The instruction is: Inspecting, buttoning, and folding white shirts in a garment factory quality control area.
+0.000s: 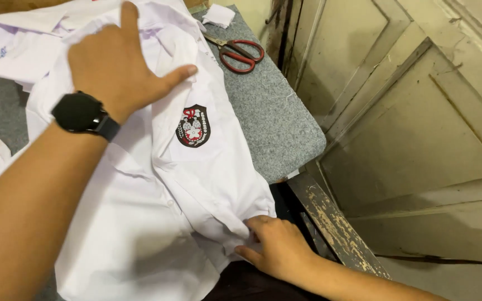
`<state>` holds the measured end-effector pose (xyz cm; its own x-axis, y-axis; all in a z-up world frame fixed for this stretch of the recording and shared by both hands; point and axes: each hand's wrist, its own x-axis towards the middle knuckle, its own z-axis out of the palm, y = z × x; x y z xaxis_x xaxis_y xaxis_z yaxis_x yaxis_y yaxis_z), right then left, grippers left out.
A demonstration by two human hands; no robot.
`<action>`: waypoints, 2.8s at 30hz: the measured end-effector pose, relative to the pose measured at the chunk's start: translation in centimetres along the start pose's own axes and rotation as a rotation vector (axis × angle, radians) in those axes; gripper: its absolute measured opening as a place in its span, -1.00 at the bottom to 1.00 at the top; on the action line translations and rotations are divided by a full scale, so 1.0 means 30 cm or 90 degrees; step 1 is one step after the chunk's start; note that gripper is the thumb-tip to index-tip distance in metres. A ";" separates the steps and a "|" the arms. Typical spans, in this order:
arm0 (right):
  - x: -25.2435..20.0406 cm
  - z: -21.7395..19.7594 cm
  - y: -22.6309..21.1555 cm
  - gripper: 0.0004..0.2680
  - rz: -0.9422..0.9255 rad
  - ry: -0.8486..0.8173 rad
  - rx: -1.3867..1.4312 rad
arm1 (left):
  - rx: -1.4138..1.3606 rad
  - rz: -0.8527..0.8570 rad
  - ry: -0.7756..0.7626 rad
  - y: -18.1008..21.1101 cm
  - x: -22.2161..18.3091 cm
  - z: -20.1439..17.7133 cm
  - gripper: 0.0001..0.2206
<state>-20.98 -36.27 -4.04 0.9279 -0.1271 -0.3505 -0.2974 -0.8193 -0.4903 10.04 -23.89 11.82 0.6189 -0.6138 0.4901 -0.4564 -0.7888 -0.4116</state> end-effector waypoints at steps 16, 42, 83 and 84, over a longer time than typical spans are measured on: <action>-0.012 0.229 0.084 -0.79 -0.396 -0.339 -0.141 | -0.078 -0.276 -0.113 -0.079 -0.129 -0.029 0.11; 0.063 -0.142 0.094 -0.76 -0.027 -0.088 0.255 | 0.129 0.022 -0.564 0.219 0.226 0.099 -0.63; -0.172 0.197 0.149 -0.78 0.569 0.120 1.074 | -0.398 0.518 0.095 0.405 -0.180 0.213 -0.73; -0.195 0.207 0.159 -0.78 0.572 0.122 1.072 | -0.401 0.518 0.095 0.410 -0.170 0.229 -0.73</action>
<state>-29.23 -35.95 -9.29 0.3737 -0.2890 -0.8814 -0.4019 0.8059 -0.4347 5.66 -30.24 -1.04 -0.0914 -0.9314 0.3523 -0.9784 0.0181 -0.2059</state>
